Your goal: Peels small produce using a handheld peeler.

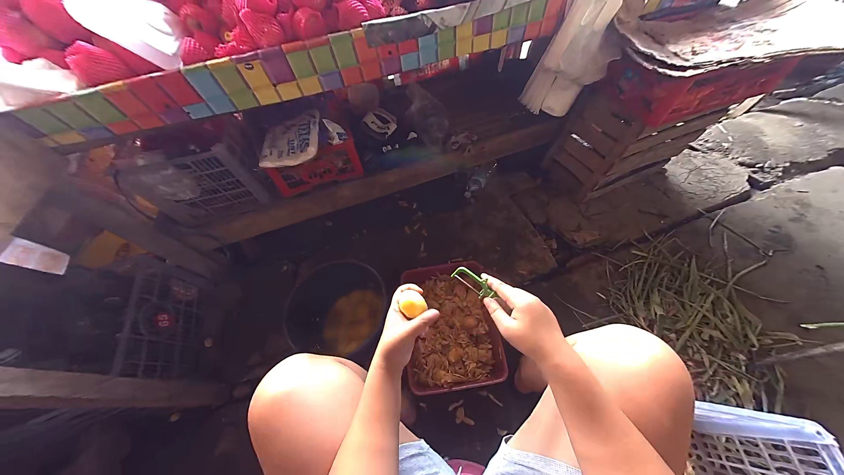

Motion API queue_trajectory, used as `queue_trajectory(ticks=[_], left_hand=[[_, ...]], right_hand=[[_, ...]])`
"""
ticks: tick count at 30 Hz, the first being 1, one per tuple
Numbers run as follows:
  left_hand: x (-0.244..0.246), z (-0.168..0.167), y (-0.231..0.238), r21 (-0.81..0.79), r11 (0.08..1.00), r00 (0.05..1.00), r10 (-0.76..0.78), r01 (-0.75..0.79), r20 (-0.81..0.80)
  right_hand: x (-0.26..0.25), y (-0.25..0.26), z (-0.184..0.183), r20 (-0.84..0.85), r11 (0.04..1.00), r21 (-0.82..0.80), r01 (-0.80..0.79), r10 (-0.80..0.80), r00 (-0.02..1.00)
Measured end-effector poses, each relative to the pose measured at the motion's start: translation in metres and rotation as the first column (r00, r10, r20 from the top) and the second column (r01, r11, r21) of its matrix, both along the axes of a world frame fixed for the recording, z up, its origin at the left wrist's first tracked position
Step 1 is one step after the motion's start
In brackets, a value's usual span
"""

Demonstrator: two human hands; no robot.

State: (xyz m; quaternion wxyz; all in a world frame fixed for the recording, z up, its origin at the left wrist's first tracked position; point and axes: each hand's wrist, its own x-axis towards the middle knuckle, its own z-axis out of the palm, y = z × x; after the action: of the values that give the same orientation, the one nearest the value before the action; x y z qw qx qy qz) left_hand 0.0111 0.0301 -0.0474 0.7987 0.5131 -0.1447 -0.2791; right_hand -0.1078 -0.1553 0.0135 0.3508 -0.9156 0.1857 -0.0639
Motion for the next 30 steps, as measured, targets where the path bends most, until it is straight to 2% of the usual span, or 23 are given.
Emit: queue_trajectory(ticks=[1, 2, 3, 4, 6, 8, 9, 10, 12, 14, 16, 19, 21, 25, 30], left_hand=[[0.006, -0.003, 0.005, 0.06, 0.998, 0.998, 0.001, 0.003, -0.066], [0.013, -0.006, 0.009, 0.185, 0.982, 0.994, 0.056, -0.037, -0.099], [0.021, -0.011, 0.012, 0.364, 0.924, 0.985, 0.154, -0.117, -0.074], [0.032, -0.018, 0.015, 0.558, 0.803, 0.971, 0.241, -0.207, 0.014], [0.055, -0.042, 0.029, 0.815, 0.493, 0.944, 0.269, -0.306, 0.192], [0.066, -0.072, 0.051, 0.936, 0.199, 0.952, 0.156, -0.29, 0.262], [0.067, -0.083, 0.061, 0.969, 0.06, 0.969, 0.084, -0.24, 0.234], [0.067, -0.091, 0.067, 0.983, -0.046, 0.983, 0.035, -0.18, 0.181], [0.067, -0.096, 0.07, 0.986, -0.149, 0.997, -0.016, -0.074, 0.073], [0.069, -0.09, 0.061, 0.987, -0.159, 0.999, -0.047, -0.029, 0.022], [0.069, -0.076, 0.045, 0.986, -0.139, 0.995, -0.047, -0.089, 0.083], [0.069, -0.053, 0.011, 0.973, -0.063, 0.968, -0.138, -0.22, 0.21], [0.073, -0.046, -0.02, 0.973, 0.007, 0.955, -0.188, -0.23, 0.228], [0.082, -0.074, -0.078, 0.981, 0.175, 0.932, -0.335, -0.086, 0.142], [0.08, -0.129, -0.136, 0.975, 0.16, 0.805, -0.593, 0.151, -0.027]], right_hand=[[-0.002, -0.003, 0.002, 0.016, 1.0, -0.001, 0.011, -0.011, 1.0], [-0.003, -0.005, 0.004, 0.031, 1.0, -0.007, 0.023, -0.023, 0.999], [-0.005, -0.008, 0.005, 0.051, 0.999, -0.014, 0.037, -0.036, 0.998], [-0.007, -0.011, 0.006, 0.078, 0.999, -0.016, 0.051, -0.049, 0.996], [-0.009, -0.018, 0.008, 0.135, 0.997, -0.013, 0.079, -0.076, 0.988], [-0.013, -0.023, 0.01, 0.177, 0.995, 0.002, 0.104, -0.103, 0.979], [-0.015, -0.026, 0.011, 0.189, 0.993, 0.01, 0.116, -0.116, 0.975], [-0.016, -0.029, 0.014, 0.199, 0.992, 0.018, 0.126, -0.127, 0.972], [-0.021, -0.033, 0.017, 0.234, 0.988, 0.035, 0.149, -0.153, 0.96], [-0.029, -0.038, 0.02, 0.273, 0.984, 0.043, 0.173, -0.178, 0.945], [-0.038, -0.045, 0.022, 0.318, 0.98, 0.05, 0.191, -0.197, 0.927], [-0.049, -0.052, 0.026, 0.382, 0.971, 0.068, 0.229, -0.238, 0.893], [-0.052, -0.056, 0.027, 0.407, 0.958, 0.121, 0.259, -0.286, 0.868], [-0.054, -0.062, 0.025, 0.431, 0.932, 0.26, 0.254, -0.347, 0.833], [-0.058, -0.064, 0.024, 0.459, 0.906, 0.37, 0.208, -0.373, 0.806]])
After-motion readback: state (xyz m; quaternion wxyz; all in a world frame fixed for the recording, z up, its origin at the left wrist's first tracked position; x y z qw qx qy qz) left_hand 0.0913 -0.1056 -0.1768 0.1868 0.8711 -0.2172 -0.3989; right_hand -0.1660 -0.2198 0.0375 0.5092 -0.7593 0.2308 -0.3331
